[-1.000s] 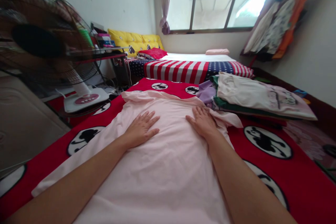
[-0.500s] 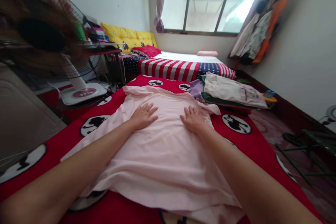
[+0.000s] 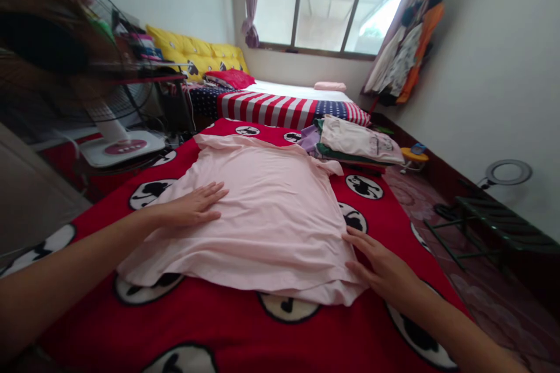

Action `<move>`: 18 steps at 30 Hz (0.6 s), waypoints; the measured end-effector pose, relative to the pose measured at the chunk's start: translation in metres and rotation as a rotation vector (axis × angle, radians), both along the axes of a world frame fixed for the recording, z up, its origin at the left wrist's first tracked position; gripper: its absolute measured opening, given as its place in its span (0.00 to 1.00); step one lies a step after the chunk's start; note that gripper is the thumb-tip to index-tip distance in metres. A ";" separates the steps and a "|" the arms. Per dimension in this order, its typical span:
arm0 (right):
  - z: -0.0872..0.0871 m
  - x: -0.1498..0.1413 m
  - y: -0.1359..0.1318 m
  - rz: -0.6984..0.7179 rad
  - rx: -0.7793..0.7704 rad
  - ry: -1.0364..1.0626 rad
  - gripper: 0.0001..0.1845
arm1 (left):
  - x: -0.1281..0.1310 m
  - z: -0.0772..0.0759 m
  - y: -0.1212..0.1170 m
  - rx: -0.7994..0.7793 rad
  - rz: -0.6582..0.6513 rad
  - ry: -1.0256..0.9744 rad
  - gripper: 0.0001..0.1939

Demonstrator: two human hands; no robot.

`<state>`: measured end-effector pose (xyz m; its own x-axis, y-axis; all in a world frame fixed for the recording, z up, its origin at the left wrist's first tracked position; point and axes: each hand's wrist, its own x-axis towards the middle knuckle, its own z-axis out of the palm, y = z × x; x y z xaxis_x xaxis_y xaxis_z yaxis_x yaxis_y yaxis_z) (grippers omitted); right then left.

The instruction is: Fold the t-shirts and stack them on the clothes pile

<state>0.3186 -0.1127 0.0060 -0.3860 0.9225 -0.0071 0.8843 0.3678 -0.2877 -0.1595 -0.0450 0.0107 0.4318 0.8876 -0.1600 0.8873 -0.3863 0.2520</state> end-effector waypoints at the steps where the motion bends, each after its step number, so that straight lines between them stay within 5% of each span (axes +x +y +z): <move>1: -0.001 0.004 -0.011 -0.042 0.027 0.036 0.29 | -0.011 0.004 -0.013 -0.019 -0.025 -0.066 0.36; 6: -0.016 0.016 -0.049 -0.165 0.112 0.112 0.31 | -0.062 0.018 -0.077 -0.008 0.096 -0.377 0.25; 10: -0.031 0.015 -0.049 -0.328 0.105 0.141 0.34 | -0.079 0.012 -0.118 0.111 0.218 -0.312 0.25; 14: -0.031 0.005 -0.039 -0.352 0.005 0.176 0.27 | -0.081 -0.002 -0.136 0.229 0.271 -0.226 0.27; 18: -0.024 0.000 -0.036 -0.310 0.024 0.213 0.19 | -0.083 -0.009 -0.138 0.330 0.366 -0.202 0.19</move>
<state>0.3188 -0.1485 -0.0184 -0.0788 0.9947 0.0665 0.8760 0.1009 -0.4716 -0.2423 -0.1826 0.0020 0.0781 0.9751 0.2078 0.9253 -0.1485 0.3490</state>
